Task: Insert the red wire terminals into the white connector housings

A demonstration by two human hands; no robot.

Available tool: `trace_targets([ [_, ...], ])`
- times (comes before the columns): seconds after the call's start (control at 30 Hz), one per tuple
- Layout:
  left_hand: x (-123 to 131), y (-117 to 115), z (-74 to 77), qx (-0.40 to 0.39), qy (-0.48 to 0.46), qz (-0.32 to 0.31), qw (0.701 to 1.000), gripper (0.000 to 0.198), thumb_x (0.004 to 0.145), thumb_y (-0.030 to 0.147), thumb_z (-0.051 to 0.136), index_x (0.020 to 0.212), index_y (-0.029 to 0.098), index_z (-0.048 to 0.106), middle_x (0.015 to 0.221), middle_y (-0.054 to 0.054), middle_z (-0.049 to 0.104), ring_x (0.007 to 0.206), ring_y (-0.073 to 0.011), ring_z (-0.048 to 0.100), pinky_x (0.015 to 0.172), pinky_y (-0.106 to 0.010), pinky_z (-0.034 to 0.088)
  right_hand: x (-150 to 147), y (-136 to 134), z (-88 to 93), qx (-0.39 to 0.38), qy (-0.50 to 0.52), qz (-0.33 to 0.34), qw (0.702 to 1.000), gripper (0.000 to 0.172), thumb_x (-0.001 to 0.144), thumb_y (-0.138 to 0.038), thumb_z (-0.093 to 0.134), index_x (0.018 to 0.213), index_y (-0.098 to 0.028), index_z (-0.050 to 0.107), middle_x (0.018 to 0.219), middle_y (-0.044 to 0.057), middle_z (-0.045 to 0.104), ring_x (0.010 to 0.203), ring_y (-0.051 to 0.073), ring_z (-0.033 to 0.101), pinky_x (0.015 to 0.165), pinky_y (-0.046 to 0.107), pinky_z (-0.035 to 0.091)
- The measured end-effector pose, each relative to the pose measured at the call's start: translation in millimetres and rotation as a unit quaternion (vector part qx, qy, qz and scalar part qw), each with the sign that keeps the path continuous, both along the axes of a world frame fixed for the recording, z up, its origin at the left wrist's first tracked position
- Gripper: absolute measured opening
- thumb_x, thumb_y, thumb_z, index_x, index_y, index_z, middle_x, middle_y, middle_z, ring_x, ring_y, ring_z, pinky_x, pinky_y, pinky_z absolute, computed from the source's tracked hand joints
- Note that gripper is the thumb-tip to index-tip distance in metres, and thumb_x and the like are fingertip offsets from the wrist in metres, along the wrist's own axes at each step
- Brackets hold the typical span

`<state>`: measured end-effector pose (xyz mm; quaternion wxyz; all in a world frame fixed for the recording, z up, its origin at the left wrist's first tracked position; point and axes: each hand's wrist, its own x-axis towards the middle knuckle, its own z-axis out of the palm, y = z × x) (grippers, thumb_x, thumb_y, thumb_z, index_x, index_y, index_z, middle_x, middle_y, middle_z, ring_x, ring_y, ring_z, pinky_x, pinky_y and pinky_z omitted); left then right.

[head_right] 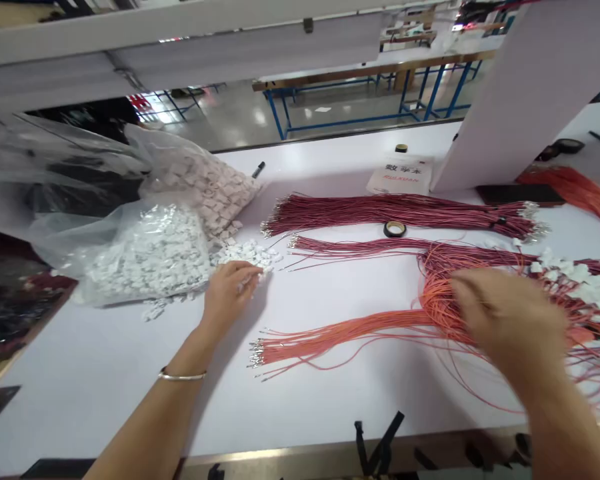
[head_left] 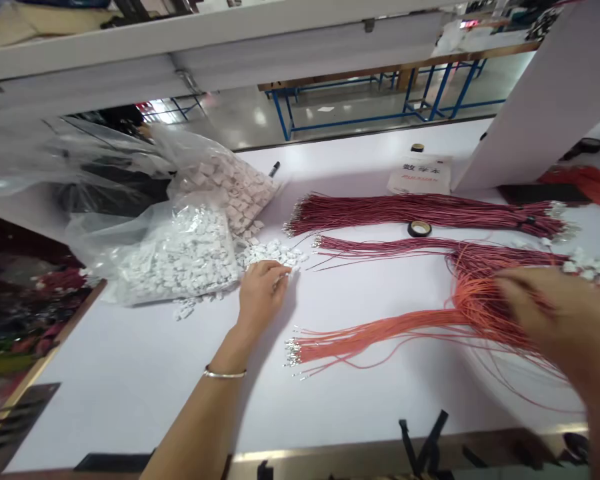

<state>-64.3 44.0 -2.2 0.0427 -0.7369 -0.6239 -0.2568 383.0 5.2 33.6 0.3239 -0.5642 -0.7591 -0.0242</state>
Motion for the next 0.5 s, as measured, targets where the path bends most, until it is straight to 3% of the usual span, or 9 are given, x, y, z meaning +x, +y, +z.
trace_targets([
  [0.07, 8, 0, -1.0, -0.014, 0.04, -0.042, 0.998, 0.024, 0.089, 0.018, 0.054, 0.105, 0.024, 0.072, 0.108, -0.01, 0.071, 0.1, -0.028, 0.06, 0.09, -0.047, 0.038, -58, 19, 0.2, -0.008, -0.048, 0.094, 0.994, 0.019, 0.093, -0.027, 0.052, 0.099, -0.028, 0.07, 0.095, 0.005, 0.073, 0.089, 0.026, 0.068, 0.082, 0.042, 0.051],
  [0.13, 12, -1, -0.2, -0.011, 0.066, -0.058, 0.996, 0.028, 0.091, 0.016, 0.051, 0.109, 0.025, 0.07, 0.114, -0.01, 0.07, 0.103, -0.0281, 0.06, 0.095, -0.051, 0.034, -110, 34, 1.7, -0.096, -0.12, 0.182, 0.971, 0.02, 0.093, -0.017, 0.05, 0.093, -0.02, 0.07, 0.096, 0.007, 0.074, 0.089, 0.021, 0.067, 0.084, 0.036, 0.047],
  [0.2, 7, -2, 2.1, 0.005, 0.059, -0.04, 0.997, 0.026, 0.092, 0.017, 0.05, 0.106, 0.024, 0.071, 0.111, -0.01, 0.071, 0.101, -0.0273, 0.061, 0.094, -0.05, 0.035, -147, 41, 6.2, -0.171, -0.193, 0.216, 0.942, 0.017, 0.09, -0.012, 0.053, 0.087, -0.018, 0.069, 0.09, 0.007, 0.072, 0.085, 0.02, 0.065, 0.081, 0.034, 0.042],
  [0.33, -17, 0, 5.0, 0.016, 0.024, 0.029, 0.999, 0.021, 0.092, 0.023, 0.052, 0.097, 0.022, 0.073, 0.1, -0.01, 0.07, 0.094, -0.0266, 0.061, 0.085, -0.043, 0.041, -176, 33, 15.0, -0.224, -0.25, 0.292, 0.896, 0.018, 0.092, -0.012, 0.052, 0.083, -0.017, 0.067, 0.087, 0.006, 0.069, 0.082, 0.018, 0.061, 0.078, 0.032, 0.036],
  [0.5, -24, 2, 1.9, -0.043, 0.041, -0.013, 0.998, 0.019, 0.089, 0.028, 0.056, 0.094, 0.023, 0.074, 0.099, -0.009, 0.069, 0.095, -0.0267, 0.059, 0.084, -0.042, 0.042, -187, 14, 4.0, -0.184, -0.315, 0.328, 0.871, 0.017, 0.084, -0.002, 0.052, 0.085, -0.015, 0.063, 0.087, 0.009, 0.063, 0.08, 0.019, 0.058, 0.076, 0.033, 0.034],
])
